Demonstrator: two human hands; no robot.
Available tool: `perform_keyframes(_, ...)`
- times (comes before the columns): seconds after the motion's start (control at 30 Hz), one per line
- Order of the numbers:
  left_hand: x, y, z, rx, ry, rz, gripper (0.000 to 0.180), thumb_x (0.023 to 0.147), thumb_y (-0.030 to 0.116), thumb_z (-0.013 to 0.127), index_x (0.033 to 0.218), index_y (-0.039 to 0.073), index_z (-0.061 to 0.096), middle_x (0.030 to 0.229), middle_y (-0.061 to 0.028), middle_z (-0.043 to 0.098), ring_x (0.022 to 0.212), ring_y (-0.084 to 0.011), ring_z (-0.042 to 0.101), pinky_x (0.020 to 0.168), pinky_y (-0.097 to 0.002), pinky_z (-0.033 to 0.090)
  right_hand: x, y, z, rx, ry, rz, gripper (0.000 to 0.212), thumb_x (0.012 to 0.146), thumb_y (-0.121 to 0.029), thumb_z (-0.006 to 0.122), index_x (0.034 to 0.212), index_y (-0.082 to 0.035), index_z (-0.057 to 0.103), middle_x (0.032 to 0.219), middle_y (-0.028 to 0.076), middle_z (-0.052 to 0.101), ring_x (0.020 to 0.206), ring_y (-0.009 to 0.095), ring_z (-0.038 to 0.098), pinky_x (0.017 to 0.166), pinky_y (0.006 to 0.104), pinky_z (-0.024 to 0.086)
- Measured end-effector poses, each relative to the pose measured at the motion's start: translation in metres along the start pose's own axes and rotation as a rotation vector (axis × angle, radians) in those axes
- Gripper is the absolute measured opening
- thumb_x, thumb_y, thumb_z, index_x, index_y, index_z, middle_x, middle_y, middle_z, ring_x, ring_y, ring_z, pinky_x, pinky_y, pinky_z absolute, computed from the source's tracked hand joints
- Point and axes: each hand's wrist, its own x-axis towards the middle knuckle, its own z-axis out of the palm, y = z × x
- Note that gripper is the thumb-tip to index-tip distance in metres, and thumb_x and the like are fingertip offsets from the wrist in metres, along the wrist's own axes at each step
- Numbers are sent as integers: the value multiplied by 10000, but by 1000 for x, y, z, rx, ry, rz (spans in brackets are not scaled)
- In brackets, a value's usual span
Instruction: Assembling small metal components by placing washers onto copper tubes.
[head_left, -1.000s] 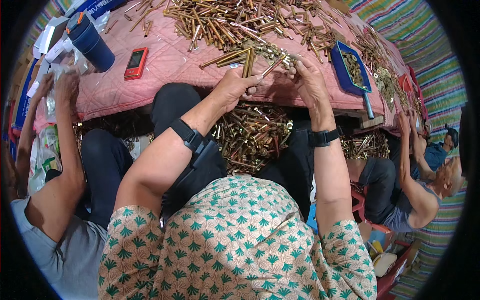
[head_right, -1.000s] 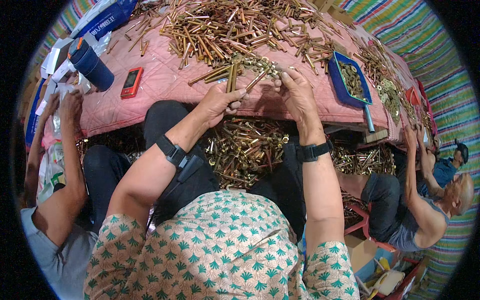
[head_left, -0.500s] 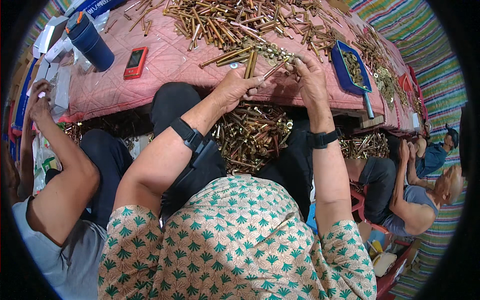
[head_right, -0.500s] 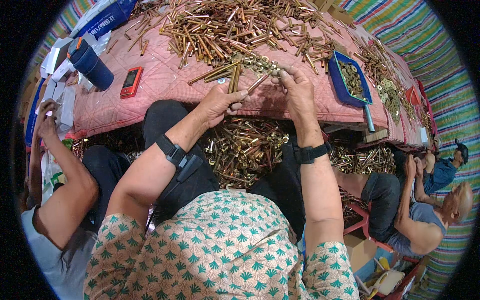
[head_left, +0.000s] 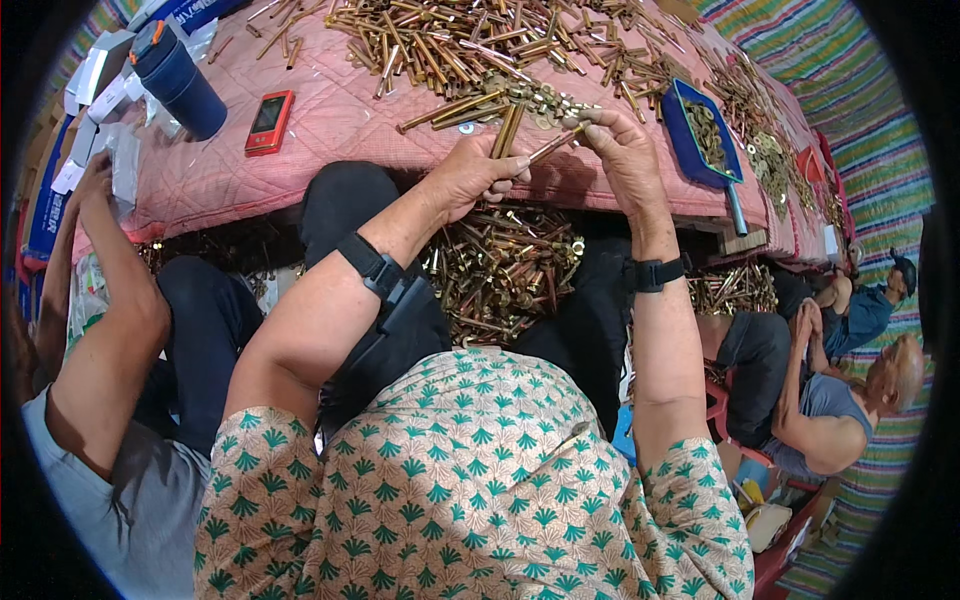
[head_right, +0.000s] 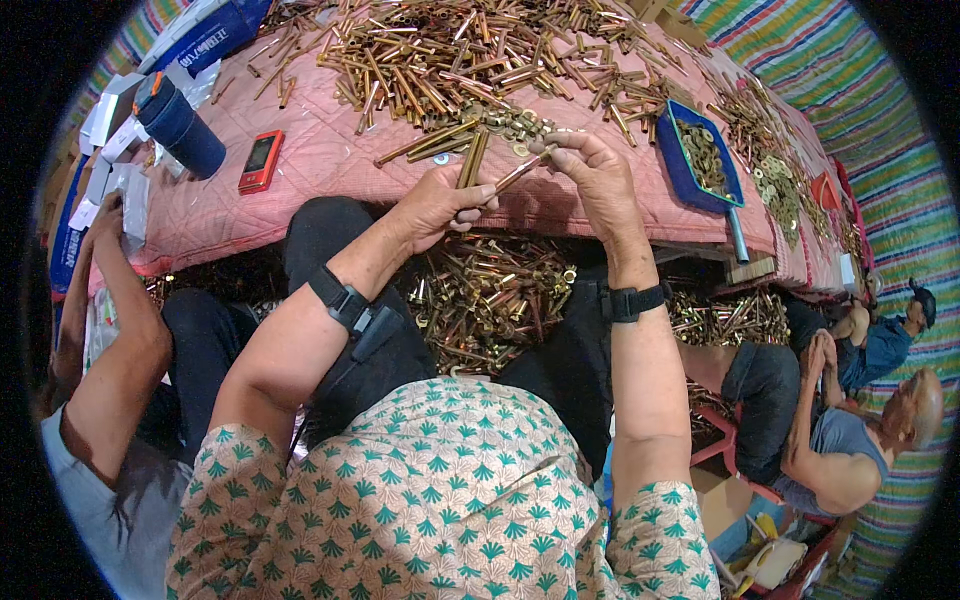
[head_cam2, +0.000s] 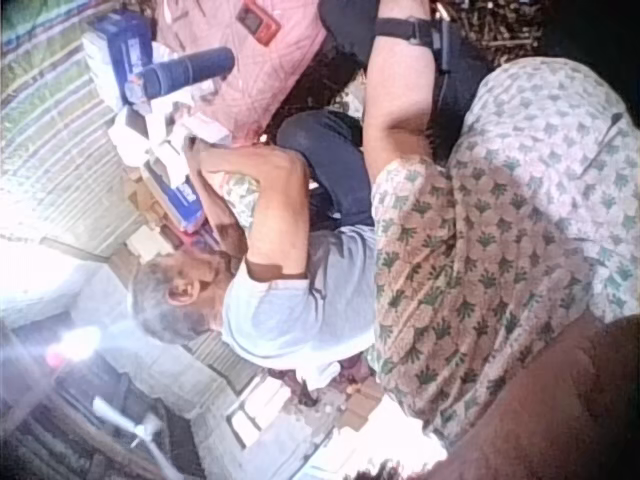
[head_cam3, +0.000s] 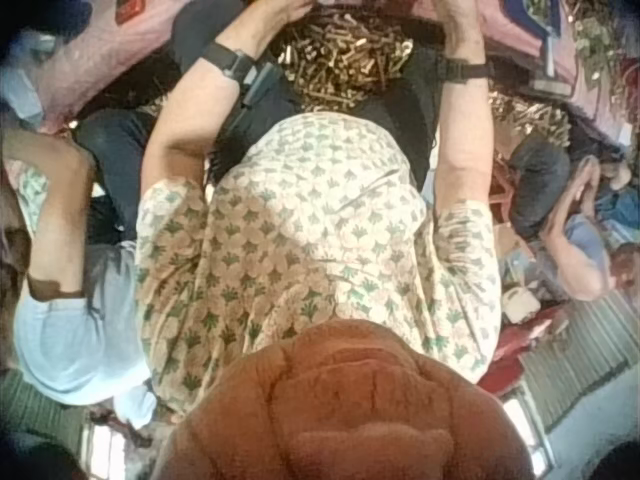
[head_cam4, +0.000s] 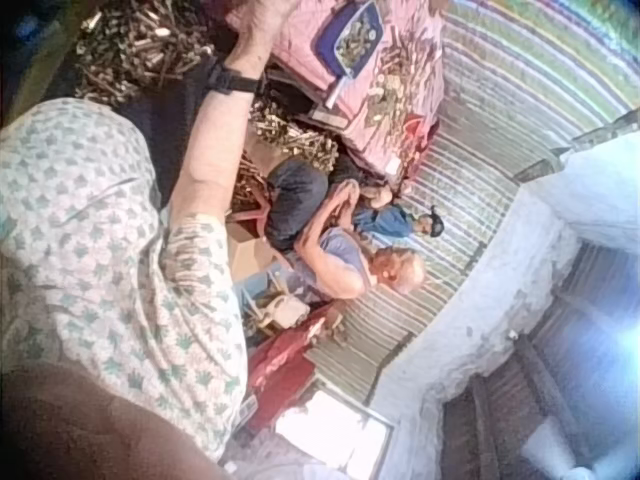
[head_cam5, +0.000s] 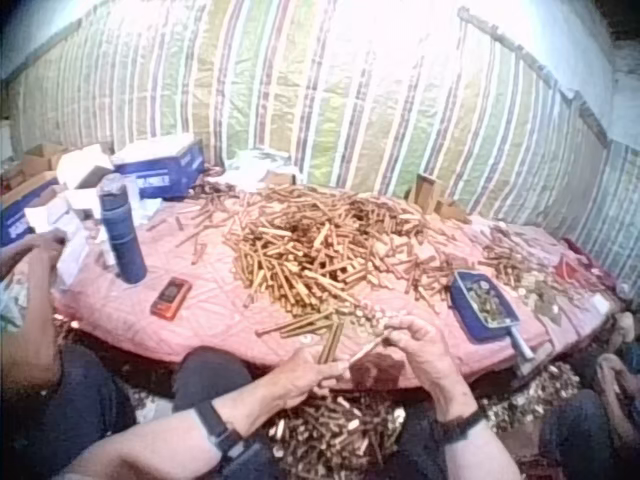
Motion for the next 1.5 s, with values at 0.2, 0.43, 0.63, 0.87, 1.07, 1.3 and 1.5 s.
perform_keyframes(0.2,1,-3,0,19,-57,-40,183,873,135,633,1001,23,565,808,-34,601,542,-24,436,422,-148,320,-1,5,-12,-67,11,-7,172,852,-84,645,1013,-30,619,878,55,666,768,113,605,722,229,468)
perform_keyframes(0.43,1,-5,2,28,-6,-13,182,876,143,631,991,21,562,807,-31,602,541,-23,440,426,-148,332,-2,3,0,95,11,91,107,847,-132,672,907,-66,613,750,-24,594,644,41,508,576,171,391)
perform_keyframes(0.63,4,-7,0,40,-1,-22,159,866,124,629,970,29,555,790,-42,605,529,-33,452,425,-161,344,0,8,-5,12,25,97,101,853,-138,666,887,-62,608,752,-28,593,639,34,501,560,161,377)
perform_keyframes(0.87,3,-8,-1,10,1,-43,138,855,94,621,951,12,566,785,-61,609,529,-41,458,425,-169,346,-3,5,-7,73,6,171,122,852,-98,654,942,-20,628,752,1,603,630,54,507,564,179,401)
perform_keyframes(1.07,2,-10,-1,-2,-73,-67,136,879,135,623,940,27,568,783,-37,601,525,-29,430,412,-156,311,-8,-1,-11,94,-36,188,152,847,-79,651,980,-9,636,762,15,605,616,64,505,546,182,402)
perform_keyframes(1.3,4,-10,-1,32,-38,-54,134,885,133,615,946,24,569,789,-40,600,526,-28,429,416,-154,320,-6,3,-16,53,-56,162,150,846,-83,655,980,-17,641,766,1,604,617,47,509,505,169,389)
perform_keyframes(1.5,3,-11,-2,1,-43,-57,130,863,92,619,947,17,555,772,-63,602,518,-42,442,411,-173,320,-8,3,-9,65,-8,149,137,847,-85,655,967,-21,637,767,-4,605,598,47,493,511,166,384)
